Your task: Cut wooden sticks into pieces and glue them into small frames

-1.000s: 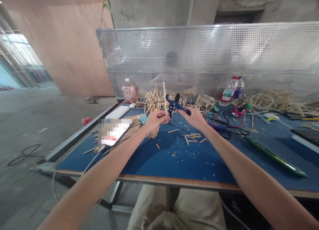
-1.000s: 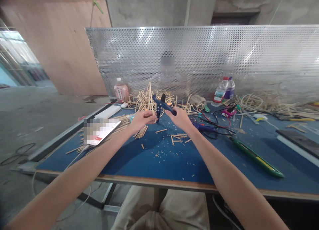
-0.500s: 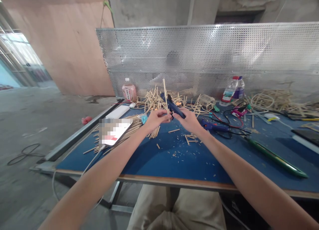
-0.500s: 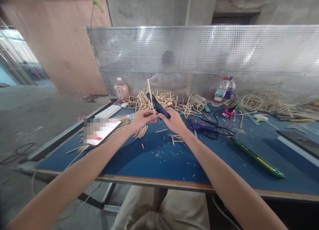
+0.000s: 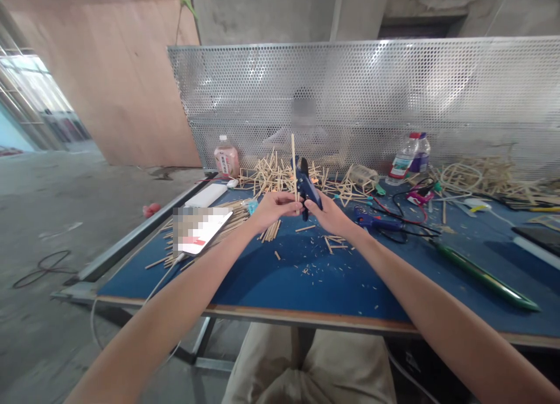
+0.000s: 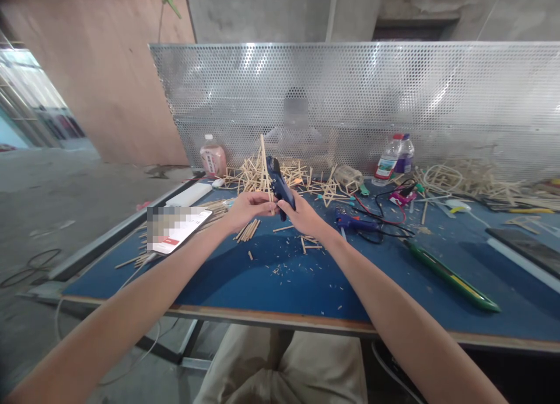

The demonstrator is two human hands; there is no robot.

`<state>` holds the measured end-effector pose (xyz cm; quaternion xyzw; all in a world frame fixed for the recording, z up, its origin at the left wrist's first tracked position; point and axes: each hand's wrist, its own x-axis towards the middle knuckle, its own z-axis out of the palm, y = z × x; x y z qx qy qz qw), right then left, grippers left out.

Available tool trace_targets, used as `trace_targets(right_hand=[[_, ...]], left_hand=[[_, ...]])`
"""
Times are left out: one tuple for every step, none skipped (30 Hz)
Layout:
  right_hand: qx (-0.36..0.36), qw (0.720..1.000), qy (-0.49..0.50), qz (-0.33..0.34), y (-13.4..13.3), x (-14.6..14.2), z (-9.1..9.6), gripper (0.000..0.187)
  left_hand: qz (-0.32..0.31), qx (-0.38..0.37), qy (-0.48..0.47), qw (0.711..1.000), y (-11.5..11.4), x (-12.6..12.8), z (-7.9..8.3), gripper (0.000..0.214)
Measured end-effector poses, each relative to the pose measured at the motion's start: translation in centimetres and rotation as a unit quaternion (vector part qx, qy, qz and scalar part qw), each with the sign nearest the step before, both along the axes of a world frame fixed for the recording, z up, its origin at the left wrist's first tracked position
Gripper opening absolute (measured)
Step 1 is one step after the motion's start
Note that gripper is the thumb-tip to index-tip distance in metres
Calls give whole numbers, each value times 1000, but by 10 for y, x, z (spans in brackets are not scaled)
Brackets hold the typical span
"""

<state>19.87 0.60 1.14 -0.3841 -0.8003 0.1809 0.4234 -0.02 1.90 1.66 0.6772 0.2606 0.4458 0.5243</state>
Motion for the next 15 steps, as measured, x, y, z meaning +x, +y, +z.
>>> trace_targets(right_hand=[[-11,1000,-6,-1,0,0,1,42],[-19,1000,-15,-6,0,1,3,40],[-22,999,-26,-18,-1,2,6,39],[-17,998,-37,-38,-1,3,8,38],[-6,997,-46,-66,0,5,12,38],[10,994,-52,-101,0,9,15,39],[27,989,-57,-137,1,13,17,40],[38,983,-65,-167,2,19,20,42],[45,977,-73,-193,3,25,22,43],[47,973,-86,-209,4,32,24,41],[44,969,-102,-221,5,39,26,38],[41,964,-127,-231,6,46,27,35],[43,956,-157,-244,7,52,27,33],[46,946,-188,-261,7,57,28,31],[47,935,-215,-277,8,60,28,31]], left_hand=[[-7,4,8,1000,0,1,-1,28],[-12,9,13,1000,0,3,-2,28],[-11,14,12,1000,0,5,-2,28],[-6,18,4,1000,0,7,-3,28],[4,19,-9,1000,1,9,-4,28],[15,19,-22,999,1,11,-4,28],[23,19,-33,999,1,11,-4,27],[30,19,-37,999,2,11,-4,26],[35,18,-36,999,4,9,-5,25],[39,15,-31,999,5,7,-5,24],[43,11,-26,999,7,4,-5,24],[47,3,-22,999,8,2,-5,24],[53,-6,-19,998,10,-1,-5,25],[58,-14,-17,998,11,-3,-6,24],[61,-21,-15,998,12,-4,-6,23]])
